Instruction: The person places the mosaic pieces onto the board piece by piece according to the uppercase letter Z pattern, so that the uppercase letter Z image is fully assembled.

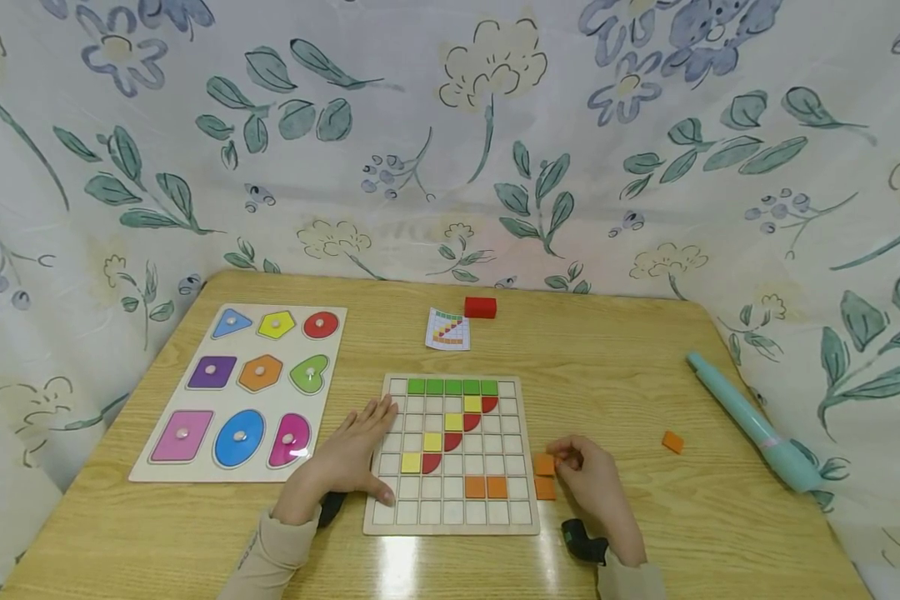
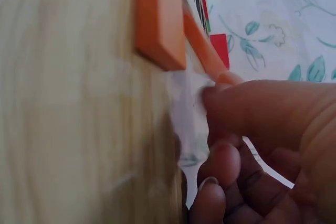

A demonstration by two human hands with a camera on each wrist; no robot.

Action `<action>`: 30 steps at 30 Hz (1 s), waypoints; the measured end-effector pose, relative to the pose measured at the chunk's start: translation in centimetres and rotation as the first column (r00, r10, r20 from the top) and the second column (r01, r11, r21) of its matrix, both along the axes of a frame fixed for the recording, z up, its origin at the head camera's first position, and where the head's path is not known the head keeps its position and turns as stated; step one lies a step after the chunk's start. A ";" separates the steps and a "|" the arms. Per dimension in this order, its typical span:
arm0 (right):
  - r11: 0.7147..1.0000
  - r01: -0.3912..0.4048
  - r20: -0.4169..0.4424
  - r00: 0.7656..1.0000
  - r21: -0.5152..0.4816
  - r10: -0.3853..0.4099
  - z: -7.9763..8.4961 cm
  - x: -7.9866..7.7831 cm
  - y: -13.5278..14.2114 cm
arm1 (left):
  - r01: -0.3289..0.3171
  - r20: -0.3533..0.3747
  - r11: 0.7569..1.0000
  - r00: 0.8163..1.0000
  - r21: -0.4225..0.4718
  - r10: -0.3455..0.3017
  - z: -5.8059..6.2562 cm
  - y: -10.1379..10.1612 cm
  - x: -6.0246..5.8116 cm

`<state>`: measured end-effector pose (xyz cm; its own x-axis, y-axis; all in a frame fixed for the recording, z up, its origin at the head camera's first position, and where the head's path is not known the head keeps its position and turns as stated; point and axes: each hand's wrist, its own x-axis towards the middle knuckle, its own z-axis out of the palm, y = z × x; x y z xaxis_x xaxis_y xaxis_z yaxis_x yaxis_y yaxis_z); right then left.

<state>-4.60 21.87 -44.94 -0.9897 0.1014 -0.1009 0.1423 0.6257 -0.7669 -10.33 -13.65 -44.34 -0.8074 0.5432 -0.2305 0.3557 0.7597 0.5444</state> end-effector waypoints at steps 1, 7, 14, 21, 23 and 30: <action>1.000 -0.002 -0.001 1.000 0.011 0.002 0.0 0.0 0.0 | 0.002 0.000 1.000 1.000 0.002 -0.002 0.0 0.0 0.0; 0.999 -0.025 -0.011 1.000 0.021 0.026 -0.2 0.0 -0.2 | 0.008 -0.007 1.000 1.000 -0.001 -0.008 0.1 0.0 0.0; 0.996 -0.080 0.042 0.996 -0.032 0.082 0.0 0.1 0.1 | 0.008 -0.004 1.000 1.000 -0.005 -0.008 0.0 0.0 -0.1; 0.993 -0.119 0.095 0.988 -0.019 0.120 0.4 0.1 0.3 | 0.004 -0.001 1.000 1.000 -0.008 -0.004 0.1 0.0 0.0; 0.993 -0.119 0.103 0.987 -0.010 0.120 0.6 0.1 0.2 | 0.003 0.001 1.000 1.000 -0.010 -0.003 0.2 0.0 0.0; 0.997 -0.079 0.076 0.994 -0.002 0.079 0.7 0.2 -0.1 | -0.002 0.002 1.000 1.000 -0.010 0.002 0.2 0.1 0.0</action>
